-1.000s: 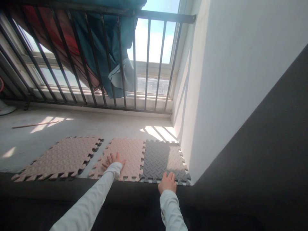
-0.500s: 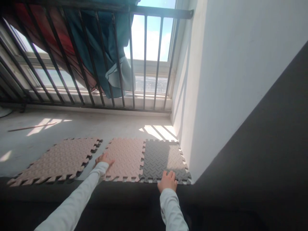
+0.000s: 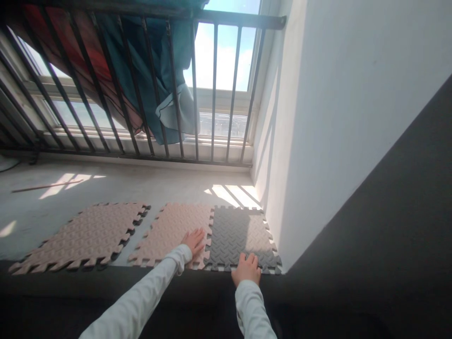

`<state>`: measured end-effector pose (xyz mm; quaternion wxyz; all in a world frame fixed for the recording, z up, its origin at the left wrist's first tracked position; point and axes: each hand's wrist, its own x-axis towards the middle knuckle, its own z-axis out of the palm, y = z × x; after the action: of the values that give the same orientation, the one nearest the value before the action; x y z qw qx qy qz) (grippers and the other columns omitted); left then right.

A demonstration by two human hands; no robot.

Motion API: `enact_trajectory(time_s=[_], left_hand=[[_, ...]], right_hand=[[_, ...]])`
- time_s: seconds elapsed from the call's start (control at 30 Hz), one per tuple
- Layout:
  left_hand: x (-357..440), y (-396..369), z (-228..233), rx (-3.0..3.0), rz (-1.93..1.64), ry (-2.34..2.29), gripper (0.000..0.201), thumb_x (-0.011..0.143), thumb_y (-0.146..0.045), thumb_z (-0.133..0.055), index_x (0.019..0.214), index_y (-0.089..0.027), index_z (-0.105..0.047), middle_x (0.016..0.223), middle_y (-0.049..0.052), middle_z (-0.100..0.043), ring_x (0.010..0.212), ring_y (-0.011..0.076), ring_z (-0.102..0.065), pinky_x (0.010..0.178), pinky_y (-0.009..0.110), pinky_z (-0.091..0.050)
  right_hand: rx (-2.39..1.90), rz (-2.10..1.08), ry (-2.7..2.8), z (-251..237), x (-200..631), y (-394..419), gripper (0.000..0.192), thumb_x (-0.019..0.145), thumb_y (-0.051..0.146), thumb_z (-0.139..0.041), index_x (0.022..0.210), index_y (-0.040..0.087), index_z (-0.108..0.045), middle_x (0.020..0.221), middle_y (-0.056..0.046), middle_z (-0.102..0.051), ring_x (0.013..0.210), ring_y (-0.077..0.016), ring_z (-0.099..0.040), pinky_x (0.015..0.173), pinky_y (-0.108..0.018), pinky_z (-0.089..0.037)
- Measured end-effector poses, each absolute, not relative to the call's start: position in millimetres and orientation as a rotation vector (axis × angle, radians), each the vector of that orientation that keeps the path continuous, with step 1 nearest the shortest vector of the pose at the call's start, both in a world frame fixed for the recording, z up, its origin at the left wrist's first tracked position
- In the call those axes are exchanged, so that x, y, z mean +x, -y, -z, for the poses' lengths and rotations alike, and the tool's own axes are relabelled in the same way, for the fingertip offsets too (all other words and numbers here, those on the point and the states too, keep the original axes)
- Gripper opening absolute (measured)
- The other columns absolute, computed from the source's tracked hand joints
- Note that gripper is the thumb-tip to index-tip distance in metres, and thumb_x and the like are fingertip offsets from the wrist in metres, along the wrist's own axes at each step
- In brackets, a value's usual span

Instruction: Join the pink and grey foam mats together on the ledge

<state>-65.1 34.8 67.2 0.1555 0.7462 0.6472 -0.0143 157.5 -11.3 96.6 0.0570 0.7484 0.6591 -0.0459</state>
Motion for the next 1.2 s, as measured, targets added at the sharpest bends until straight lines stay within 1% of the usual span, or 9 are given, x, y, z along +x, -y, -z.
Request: enact_trajectory(time_s=[0.3,0.47,0.57,0.63,0.7,0.77,0.83,1.0,1.2], left_hand=[[-40,-40,-61,2.160,0.017,-1.818,0.056,0.079,-0.040,-0.032,0.132,-0.026,-0.024,0.141,-0.002,-0.018,0.129,0.0207,-0.012,0.102,0.050,-0.010],[-35,-41,-69,2.103,-0.031,-1.889,0.049,0.078,-0.040,-0.036,0.127,-0.031,-0.033,0.138,-0.002,-0.028,0.126,0.0208,-0.022,0.100,0.050,-0.016],[-33,-50,-79,2.114,-0.042,-1.899,0.042,0.077,-0.043,-0.040,0.116,-0.030,-0.047,0.130,0.000,-0.042,0.119,0.0216,-0.033,0.096,0.044,-0.027],[-33,-58,-84,2.128,-0.056,-1.910,0.041,0.077,-0.043,-0.040,0.114,-0.027,-0.049,0.125,0.003,-0.048,0.116,0.0211,-0.037,0.094,0.039,-0.031],[-32,-67,-83,2.132,-0.060,-1.918,0.047,0.078,-0.042,-0.039,0.122,-0.024,-0.042,0.131,0.005,-0.041,0.119,0.0211,-0.033,0.095,0.037,-0.030],[-30,-73,-79,2.123,-0.042,-1.905,0.053,0.079,-0.039,-0.038,0.129,-0.023,-0.032,0.139,0.005,-0.027,0.125,0.0214,-0.024,0.098,0.041,-0.026],[-27,-77,-74,2.097,0.000,-1.891,0.055,0.080,-0.037,-0.037,0.131,-0.022,-0.026,0.141,0.003,-0.020,0.127,0.0215,-0.019,0.100,0.046,-0.020],[-21,-77,-72,2.074,0.064,-1.910,0.060,0.076,-0.039,-0.040,0.132,-0.021,-0.025,0.141,0.003,-0.019,0.127,0.0212,-0.017,0.101,0.047,-0.016],[-29,-92,-84,2.115,0.020,-1.921,0.058,0.074,-0.043,-0.042,0.128,-0.023,-0.033,0.135,0.004,-0.033,0.120,0.0234,-0.030,0.092,0.046,-0.030]], right_hand=[[2.268,0.119,-1.996,-96,157,10,0.046,0.063,0.029,-0.059,0.107,0.021,-0.049,0.113,-0.013,-0.044,0.110,-0.0270,-0.037,0.079,-0.036,-0.036],[2.277,0.125,-1.995,-97,155,9,0.044,0.062,0.030,-0.061,0.104,0.021,-0.049,0.107,-0.012,-0.046,0.106,-0.0261,-0.039,0.076,-0.035,-0.037],[2.288,0.121,-1.992,-98,154,9,0.042,0.062,0.029,-0.061,0.102,0.020,-0.050,0.107,-0.012,-0.046,0.106,-0.0263,-0.039,0.075,-0.035,-0.037],[2.294,0.115,-1.993,-98,154,10,0.042,0.062,0.029,-0.061,0.101,0.021,-0.050,0.108,-0.012,-0.046,0.107,-0.0261,-0.039,0.076,-0.035,-0.037],[2.295,0.109,-1.997,-97,155,10,0.043,0.062,0.029,-0.061,0.102,0.021,-0.049,0.109,-0.012,-0.046,0.108,-0.0259,-0.038,0.077,-0.035,-0.037],[2.291,0.105,-1.999,-97,156,10,0.044,0.062,0.029,-0.061,0.103,0.022,-0.049,0.111,-0.012,-0.045,0.110,-0.0260,-0.037,0.078,-0.035,-0.036],[2.286,0.113,-1.999,-96,157,10,0.045,0.062,0.029,-0.061,0.104,0.022,-0.049,0.113,-0.012,-0.044,0.111,-0.0262,-0.036,0.079,-0.036,-0.036],[2.286,0.132,-1.989,-95,157,9,0.045,0.061,0.029,-0.062,0.104,0.022,-0.049,0.114,-0.013,-0.044,0.112,-0.0271,-0.035,0.079,-0.035,-0.036],[2.293,0.096,-1.990,-93,155,8,0.044,0.060,0.027,-0.062,0.102,0.021,-0.051,0.106,-0.012,-0.047,0.106,-0.0266,-0.039,0.075,-0.035,-0.038]])
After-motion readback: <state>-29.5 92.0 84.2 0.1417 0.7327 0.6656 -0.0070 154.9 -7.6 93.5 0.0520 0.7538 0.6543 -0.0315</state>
